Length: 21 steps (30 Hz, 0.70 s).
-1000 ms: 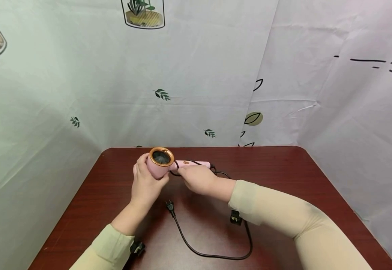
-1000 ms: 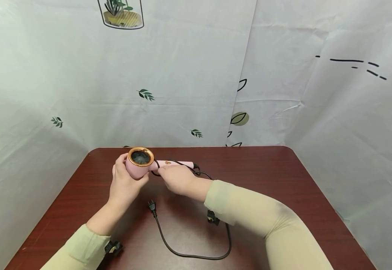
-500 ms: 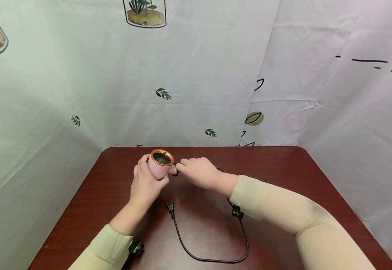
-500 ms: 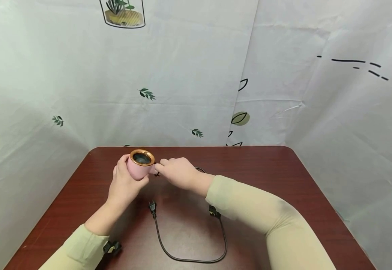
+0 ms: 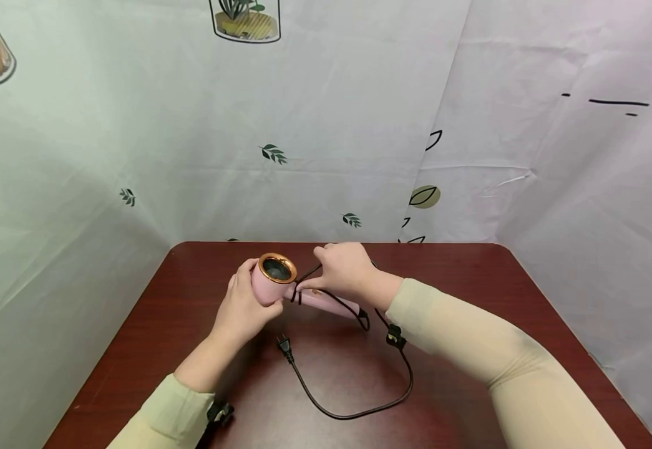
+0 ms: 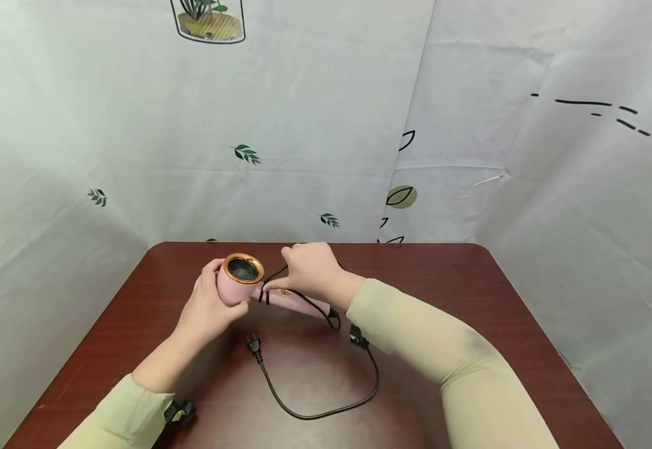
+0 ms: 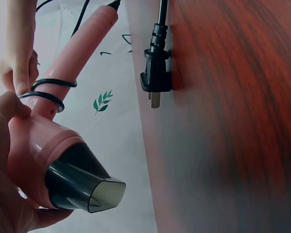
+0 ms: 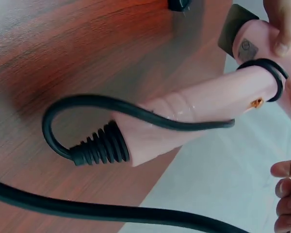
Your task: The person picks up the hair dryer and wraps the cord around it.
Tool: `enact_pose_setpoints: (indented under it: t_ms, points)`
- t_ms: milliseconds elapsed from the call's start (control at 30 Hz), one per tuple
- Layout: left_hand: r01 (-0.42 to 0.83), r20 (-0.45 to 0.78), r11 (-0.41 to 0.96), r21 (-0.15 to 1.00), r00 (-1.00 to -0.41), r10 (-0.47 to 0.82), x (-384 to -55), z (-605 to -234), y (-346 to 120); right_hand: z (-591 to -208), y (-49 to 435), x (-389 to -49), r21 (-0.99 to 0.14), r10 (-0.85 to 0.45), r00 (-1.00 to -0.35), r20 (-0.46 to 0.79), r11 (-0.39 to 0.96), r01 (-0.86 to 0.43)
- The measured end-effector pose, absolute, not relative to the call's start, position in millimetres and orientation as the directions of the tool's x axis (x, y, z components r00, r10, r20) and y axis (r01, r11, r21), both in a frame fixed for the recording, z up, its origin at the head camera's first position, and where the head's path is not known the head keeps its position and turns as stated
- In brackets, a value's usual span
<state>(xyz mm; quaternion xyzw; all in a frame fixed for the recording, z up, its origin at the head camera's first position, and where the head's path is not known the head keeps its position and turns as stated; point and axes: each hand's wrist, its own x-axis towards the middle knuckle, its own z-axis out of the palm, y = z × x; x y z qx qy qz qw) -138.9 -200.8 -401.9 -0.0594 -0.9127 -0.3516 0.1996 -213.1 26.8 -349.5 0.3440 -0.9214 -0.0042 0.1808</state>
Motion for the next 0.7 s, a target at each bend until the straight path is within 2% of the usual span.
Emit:
enact_pose_setpoints:
  t_ms: [67,133,267,367,467,567,700]
  points:
    - [0.248,0.395,0.742,0.623,-0.919,-0.024,-139.4,-401.5,-202.9,-347.1,27.0,-214.6,0.096,-0.633,-0.718,0.290,0.765,-0.636]
    - [0.245,0.384,0.738,0.629,-0.923,-0.021,-140.0,-401.5,-205.1,-345.0,27.5,-216.4,0.054,-0.651,-0.710,0.268,0.746,-0.664]
    - [0.238,0.363,0.728,0.643,-0.932,-0.016,-141.0,-402.0,-207.9,-341.2,29.1,-220.3,0.018,-0.723,-0.630,0.283,0.661,-0.750]
    - [0.238,0.354,0.717,0.655,-0.935,-0.014,-141.2,-402.1,-208.6,-338.3,30.4,-221.6,0.051,-0.764,-0.554,0.331,0.600,-0.798]
    - [0.238,0.355,0.706,0.667,-0.935,-0.020,-140.7,-401.7,-208.8,-337.3,31.6,-220.9,0.102,-0.764,-0.528,0.372,0.599,-0.794]
    - [0.242,0.363,0.695,0.677,-0.931,-0.029,-139.8,-401.0,-208.8,-337.1,32.0,-219.7,0.097,-0.708,-0.595,0.379,0.670,-0.736]
    - [0.242,0.367,0.690,0.683,-0.929,-0.038,-138.8,-400.7,-208.6,-335.6,31.5,-222.6,0.032,-0.531,-0.783,0.325,0.833,-0.552]
